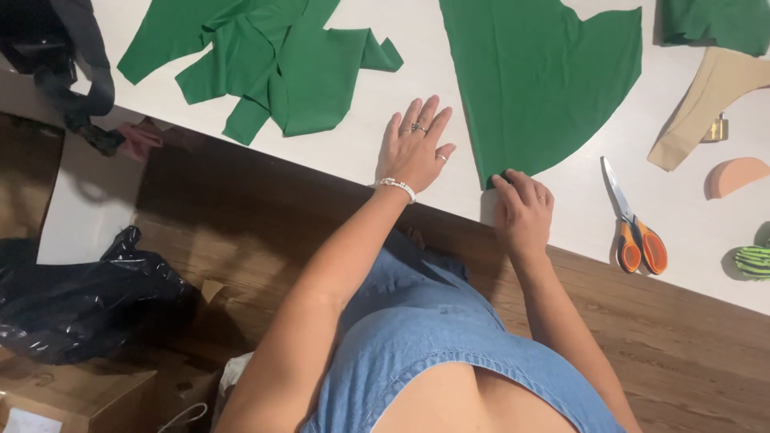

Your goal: The person arranges green fabric pieces on a white table, aligns them with a beige pattern, and uses orange-handled scissors to cut the fabric. They repeatedly pick up, fold, and trim the green material while working on a flat surface.

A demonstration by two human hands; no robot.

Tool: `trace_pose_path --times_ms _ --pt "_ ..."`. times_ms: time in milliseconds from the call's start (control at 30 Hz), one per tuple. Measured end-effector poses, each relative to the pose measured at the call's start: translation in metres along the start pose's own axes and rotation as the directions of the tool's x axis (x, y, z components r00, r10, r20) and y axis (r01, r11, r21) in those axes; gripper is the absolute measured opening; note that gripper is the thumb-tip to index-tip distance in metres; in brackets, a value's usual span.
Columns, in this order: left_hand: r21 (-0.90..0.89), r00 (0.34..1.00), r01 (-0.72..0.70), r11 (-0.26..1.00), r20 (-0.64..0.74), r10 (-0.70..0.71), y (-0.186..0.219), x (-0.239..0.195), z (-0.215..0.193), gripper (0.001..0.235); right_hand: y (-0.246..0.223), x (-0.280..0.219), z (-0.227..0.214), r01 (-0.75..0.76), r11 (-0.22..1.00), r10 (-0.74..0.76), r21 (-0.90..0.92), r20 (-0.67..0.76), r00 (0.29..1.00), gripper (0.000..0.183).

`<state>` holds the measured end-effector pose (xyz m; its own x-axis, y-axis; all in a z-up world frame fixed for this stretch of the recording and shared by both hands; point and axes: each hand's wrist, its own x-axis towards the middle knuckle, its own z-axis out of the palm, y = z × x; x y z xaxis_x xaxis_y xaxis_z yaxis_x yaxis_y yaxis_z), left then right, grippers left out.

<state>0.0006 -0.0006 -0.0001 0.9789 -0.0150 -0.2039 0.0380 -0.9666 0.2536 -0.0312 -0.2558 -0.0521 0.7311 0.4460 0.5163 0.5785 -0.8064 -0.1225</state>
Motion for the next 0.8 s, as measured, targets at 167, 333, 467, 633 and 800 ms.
trace_pose_path --times_ms 167,333,467,633,800 --pt "-0.11 0.982 -0.034 0.993 -0.189 0.013 -0.011 0.007 0.031 0.056 -0.004 0.003 -0.009 -0.031 0.998 0.032 0.053 -0.014 0.999 0.061" --pt "-0.078 0.881 0.139 0.987 -0.445 -0.159 -0.067 -0.01 0.005 0.074 0.0 0.0 -0.006 -0.028 1.0 0.028 0.0 0.034 0.999 0.042" --pt "-0.109 0.874 0.178 0.978 -0.438 -0.209 -0.142 -0.026 0.023 0.071 -0.004 0.005 -0.009 -0.084 0.996 0.082 0.023 0.055 0.995 0.039" --pt "-0.062 0.832 0.149 0.987 -0.531 -0.159 -0.191 -0.055 0.042 0.03 -0.002 0.005 -0.006 -0.143 0.974 0.142 0.177 0.022 0.99 0.036" --pt "-0.091 0.766 0.102 0.991 -0.628 -0.136 -0.198 -0.037 0.019 0.012 -0.041 0.083 -0.001 -0.076 0.876 0.072 0.477 0.026 0.997 0.03"
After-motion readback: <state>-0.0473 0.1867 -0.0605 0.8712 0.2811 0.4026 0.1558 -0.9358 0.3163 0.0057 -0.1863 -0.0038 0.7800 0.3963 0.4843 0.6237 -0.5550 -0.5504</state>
